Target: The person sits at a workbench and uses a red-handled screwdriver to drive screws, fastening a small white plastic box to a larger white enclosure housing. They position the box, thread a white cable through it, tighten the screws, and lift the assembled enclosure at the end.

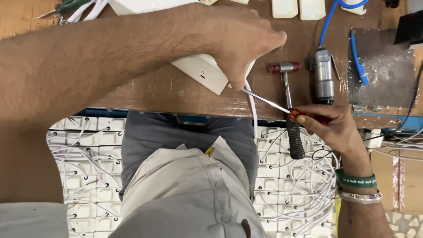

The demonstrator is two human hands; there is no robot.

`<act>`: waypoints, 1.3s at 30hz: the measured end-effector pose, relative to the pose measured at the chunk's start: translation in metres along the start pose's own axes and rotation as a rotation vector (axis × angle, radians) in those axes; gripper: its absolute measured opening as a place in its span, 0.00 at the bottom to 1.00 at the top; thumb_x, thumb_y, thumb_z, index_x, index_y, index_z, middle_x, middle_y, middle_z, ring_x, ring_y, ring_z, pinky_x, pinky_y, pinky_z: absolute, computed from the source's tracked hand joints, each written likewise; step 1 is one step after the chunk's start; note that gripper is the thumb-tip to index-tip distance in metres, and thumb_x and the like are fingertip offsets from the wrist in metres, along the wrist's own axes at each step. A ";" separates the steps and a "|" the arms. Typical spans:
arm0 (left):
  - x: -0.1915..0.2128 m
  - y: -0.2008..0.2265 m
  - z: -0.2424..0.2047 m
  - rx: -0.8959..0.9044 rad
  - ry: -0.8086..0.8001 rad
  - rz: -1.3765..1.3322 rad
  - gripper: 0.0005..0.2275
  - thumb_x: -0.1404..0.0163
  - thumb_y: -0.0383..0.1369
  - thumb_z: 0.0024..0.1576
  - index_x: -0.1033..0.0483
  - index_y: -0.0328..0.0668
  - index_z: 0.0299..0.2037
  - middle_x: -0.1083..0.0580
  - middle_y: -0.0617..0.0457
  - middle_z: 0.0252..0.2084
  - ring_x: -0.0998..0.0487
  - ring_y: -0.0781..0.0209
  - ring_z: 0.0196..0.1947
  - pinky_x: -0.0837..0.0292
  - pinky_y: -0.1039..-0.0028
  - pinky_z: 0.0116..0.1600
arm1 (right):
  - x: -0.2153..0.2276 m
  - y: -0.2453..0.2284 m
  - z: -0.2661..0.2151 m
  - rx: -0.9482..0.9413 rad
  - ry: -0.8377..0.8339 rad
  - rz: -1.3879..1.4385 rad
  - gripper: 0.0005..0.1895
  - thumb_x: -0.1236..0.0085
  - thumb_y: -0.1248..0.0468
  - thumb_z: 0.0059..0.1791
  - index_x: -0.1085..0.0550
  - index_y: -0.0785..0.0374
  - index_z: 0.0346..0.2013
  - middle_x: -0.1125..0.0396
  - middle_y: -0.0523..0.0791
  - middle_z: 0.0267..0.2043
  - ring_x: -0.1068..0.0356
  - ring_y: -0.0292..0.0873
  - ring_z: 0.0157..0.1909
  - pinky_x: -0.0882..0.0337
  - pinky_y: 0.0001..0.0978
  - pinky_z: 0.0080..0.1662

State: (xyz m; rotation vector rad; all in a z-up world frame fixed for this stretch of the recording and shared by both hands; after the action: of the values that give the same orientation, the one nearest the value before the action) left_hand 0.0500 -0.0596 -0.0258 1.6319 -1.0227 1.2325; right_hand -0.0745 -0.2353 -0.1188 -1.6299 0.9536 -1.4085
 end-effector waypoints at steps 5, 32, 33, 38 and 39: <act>-0.009 0.005 -0.004 0.037 -0.109 0.036 0.30 0.27 0.42 0.37 0.26 0.40 0.47 0.20 0.45 0.35 0.18 0.48 0.30 0.21 0.56 0.38 | 0.002 0.014 0.003 -0.061 -0.011 0.010 0.13 0.37 0.72 0.47 0.20 0.70 0.46 0.27 0.46 0.28 0.37 0.34 0.23 0.37 0.22 0.27; 0.010 0.013 0.011 0.014 -0.101 0.134 0.21 0.25 0.46 0.31 0.15 0.43 0.29 0.18 0.50 0.31 0.20 0.46 0.31 0.23 0.55 0.40 | 0.007 0.029 -0.012 -0.049 0.133 -0.029 0.13 0.38 0.70 0.50 0.21 0.68 0.49 0.26 0.46 0.33 0.37 0.33 0.24 0.37 0.20 0.28; 0.009 0.013 0.013 0.009 -0.084 0.150 0.23 0.24 0.47 0.29 0.15 0.44 0.29 0.19 0.51 0.30 0.20 0.45 0.31 0.23 0.54 0.40 | 0.006 0.027 -0.014 -0.033 0.153 -0.018 0.12 0.39 0.70 0.50 0.22 0.70 0.49 0.25 0.47 0.36 0.37 0.33 0.25 0.36 0.19 0.30; 0.012 0.012 0.009 0.039 -0.101 0.093 0.24 0.24 0.46 0.31 0.16 0.41 0.31 0.19 0.50 0.31 0.20 0.44 0.29 0.23 0.54 0.38 | 0.006 0.033 -0.017 -0.036 0.164 0.032 0.12 0.40 0.70 0.51 0.22 0.70 0.49 0.29 0.46 0.28 0.38 0.34 0.22 0.37 0.20 0.26; 0.013 0.012 0.006 0.067 -0.119 0.078 0.23 0.24 0.45 0.32 0.16 0.41 0.33 0.18 0.51 0.33 0.19 0.47 0.31 0.22 0.56 0.42 | 0.008 0.035 -0.017 -0.028 0.176 0.052 0.12 0.39 0.70 0.51 0.22 0.69 0.49 0.29 0.47 0.28 0.37 0.35 0.21 0.36 0.20 0.25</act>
State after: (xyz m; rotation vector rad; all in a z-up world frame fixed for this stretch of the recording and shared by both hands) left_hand 0.0432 -0.0709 -0.0130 1.7495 -1.1393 1.2451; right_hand -0.0928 -0.2586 -0.1456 -1.5088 1.1129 -1.5272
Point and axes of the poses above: each hand's wrist, its own z-axis towards the middle knuckle, its own x-axis out of the back of the hand, y = z × x, the point moved 10 cm from there along z, towards the middle knuckle
